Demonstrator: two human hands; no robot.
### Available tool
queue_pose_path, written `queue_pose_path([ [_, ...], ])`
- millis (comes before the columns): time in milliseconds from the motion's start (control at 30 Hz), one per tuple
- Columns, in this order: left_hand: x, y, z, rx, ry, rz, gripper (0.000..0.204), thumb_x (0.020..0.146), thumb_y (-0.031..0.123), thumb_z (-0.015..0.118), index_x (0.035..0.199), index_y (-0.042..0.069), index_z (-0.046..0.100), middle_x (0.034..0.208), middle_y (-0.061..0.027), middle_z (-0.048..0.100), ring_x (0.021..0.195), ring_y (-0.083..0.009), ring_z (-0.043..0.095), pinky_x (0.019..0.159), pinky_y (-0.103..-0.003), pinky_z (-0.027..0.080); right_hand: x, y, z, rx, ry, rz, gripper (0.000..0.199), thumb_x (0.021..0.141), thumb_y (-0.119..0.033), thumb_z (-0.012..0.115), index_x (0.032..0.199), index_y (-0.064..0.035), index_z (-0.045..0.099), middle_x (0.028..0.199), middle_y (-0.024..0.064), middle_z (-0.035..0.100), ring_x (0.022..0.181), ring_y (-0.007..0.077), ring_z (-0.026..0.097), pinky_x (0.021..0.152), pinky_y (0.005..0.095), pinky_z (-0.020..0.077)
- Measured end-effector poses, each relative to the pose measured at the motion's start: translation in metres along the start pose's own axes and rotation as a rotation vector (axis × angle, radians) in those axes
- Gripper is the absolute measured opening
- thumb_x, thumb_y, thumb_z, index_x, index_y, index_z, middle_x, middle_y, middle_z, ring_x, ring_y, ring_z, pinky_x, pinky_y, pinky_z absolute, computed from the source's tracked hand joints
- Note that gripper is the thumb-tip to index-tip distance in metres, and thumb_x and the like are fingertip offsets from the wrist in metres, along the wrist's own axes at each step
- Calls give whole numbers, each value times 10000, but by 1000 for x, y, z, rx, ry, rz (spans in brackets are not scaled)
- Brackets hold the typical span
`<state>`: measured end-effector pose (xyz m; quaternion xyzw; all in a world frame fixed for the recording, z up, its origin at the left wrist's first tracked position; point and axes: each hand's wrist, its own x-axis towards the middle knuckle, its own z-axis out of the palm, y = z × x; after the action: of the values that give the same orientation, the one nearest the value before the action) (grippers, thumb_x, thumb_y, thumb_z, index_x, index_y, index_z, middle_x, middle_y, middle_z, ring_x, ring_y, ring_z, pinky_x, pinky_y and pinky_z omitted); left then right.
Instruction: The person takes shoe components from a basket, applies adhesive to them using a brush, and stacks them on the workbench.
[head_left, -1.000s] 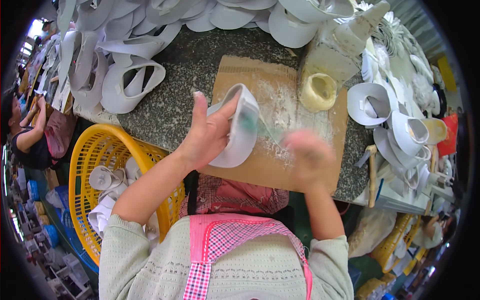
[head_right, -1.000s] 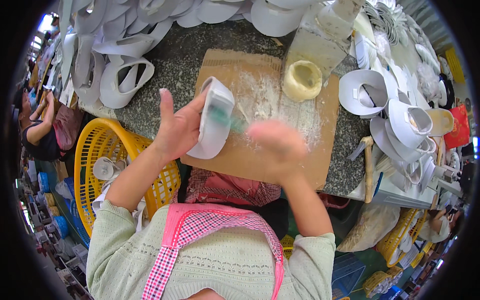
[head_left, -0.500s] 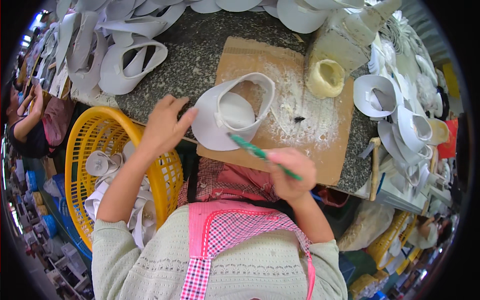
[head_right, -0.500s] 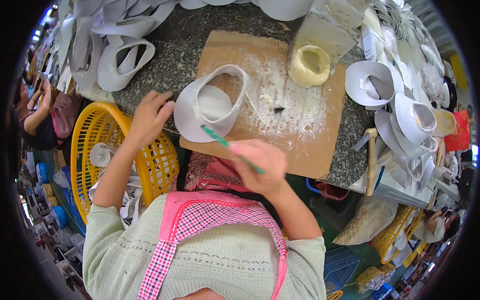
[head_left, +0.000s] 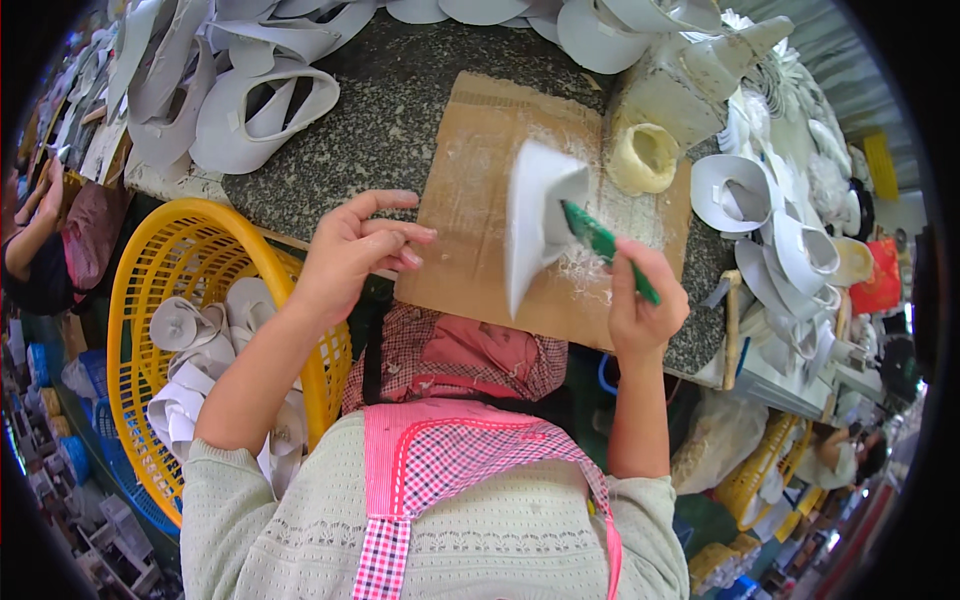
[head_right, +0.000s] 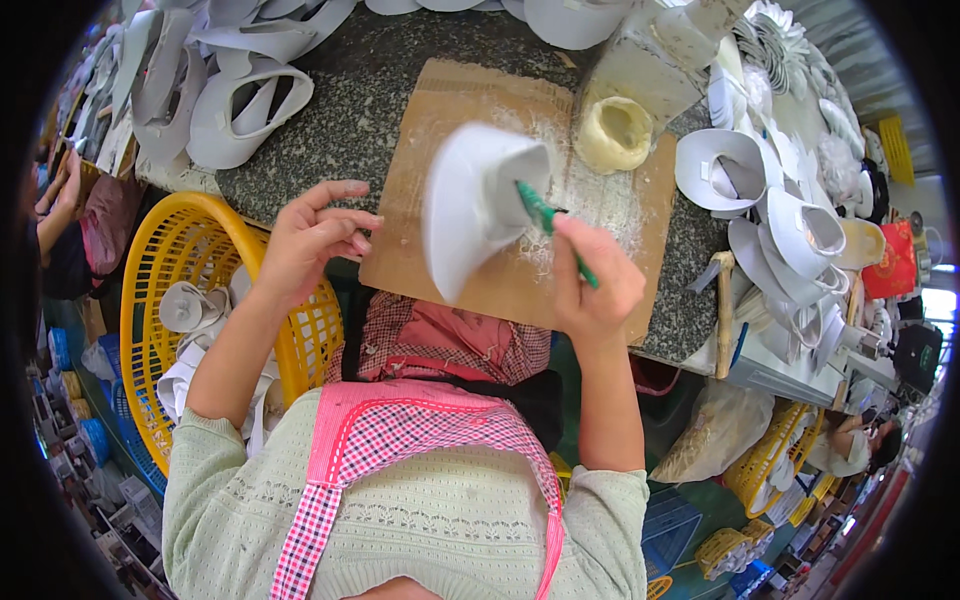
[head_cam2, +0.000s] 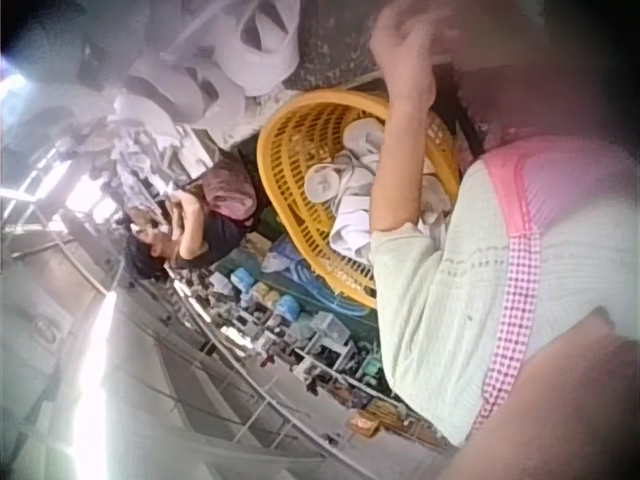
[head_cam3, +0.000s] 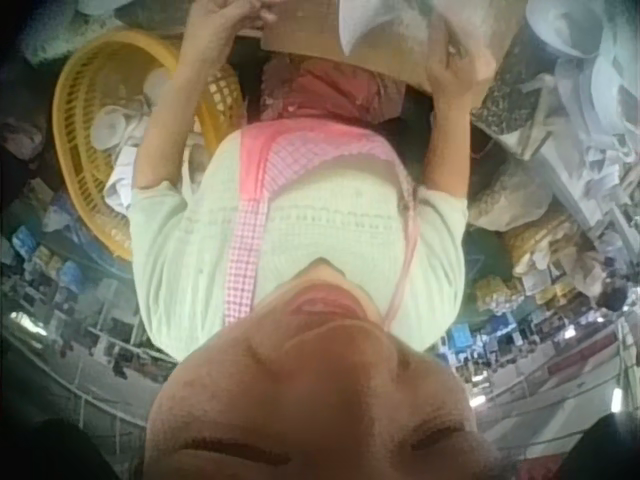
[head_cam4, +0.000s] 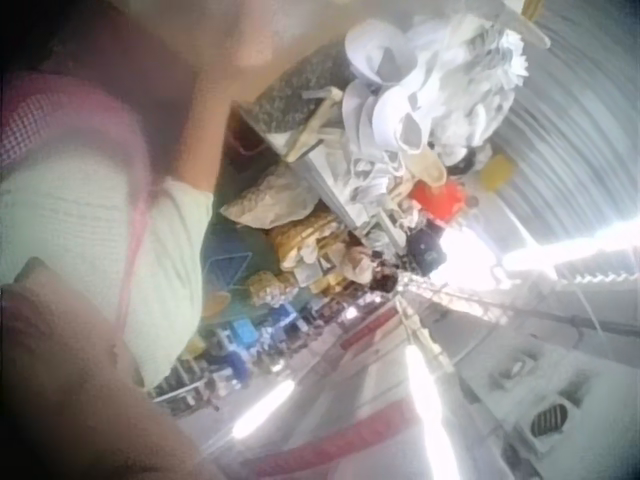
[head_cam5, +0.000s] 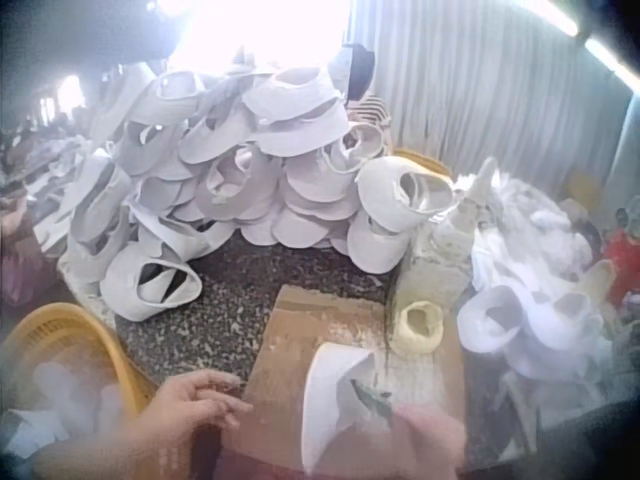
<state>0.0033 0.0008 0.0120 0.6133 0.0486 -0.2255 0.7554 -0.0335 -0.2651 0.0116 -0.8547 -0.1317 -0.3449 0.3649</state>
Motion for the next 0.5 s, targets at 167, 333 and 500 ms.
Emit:
queue_pose_path([
  [167,10,21,1,72,-118,48,397,754,78,505,1141,-12,488,1008,-109,591,866,-146,572,766,-270,454,-4,-8,14,118,-85,-142,193,683,56,626,864,-4,594,678,128,588,544,225,572,482,271,443],
  [333,-3,20,21,215,-275,-11,453,709,91,559,1137,-33,479,1090,-117,539,994,-157,524,835,-319,431,-9,-6,11,127,-8,-119,195,688,61,618,872,7,586,691,130,598,538,222,568,473,275,442],
  [500,-8,12,36,109,-188,15,348,735,-31,483,1082,-46,502,944,-82,604,818,-124,596,730,-233,481,-22,-28,-5,283,90,11,200,693,61,616,885,15,582,722,145,610,575,229,593,493,281,463],
])
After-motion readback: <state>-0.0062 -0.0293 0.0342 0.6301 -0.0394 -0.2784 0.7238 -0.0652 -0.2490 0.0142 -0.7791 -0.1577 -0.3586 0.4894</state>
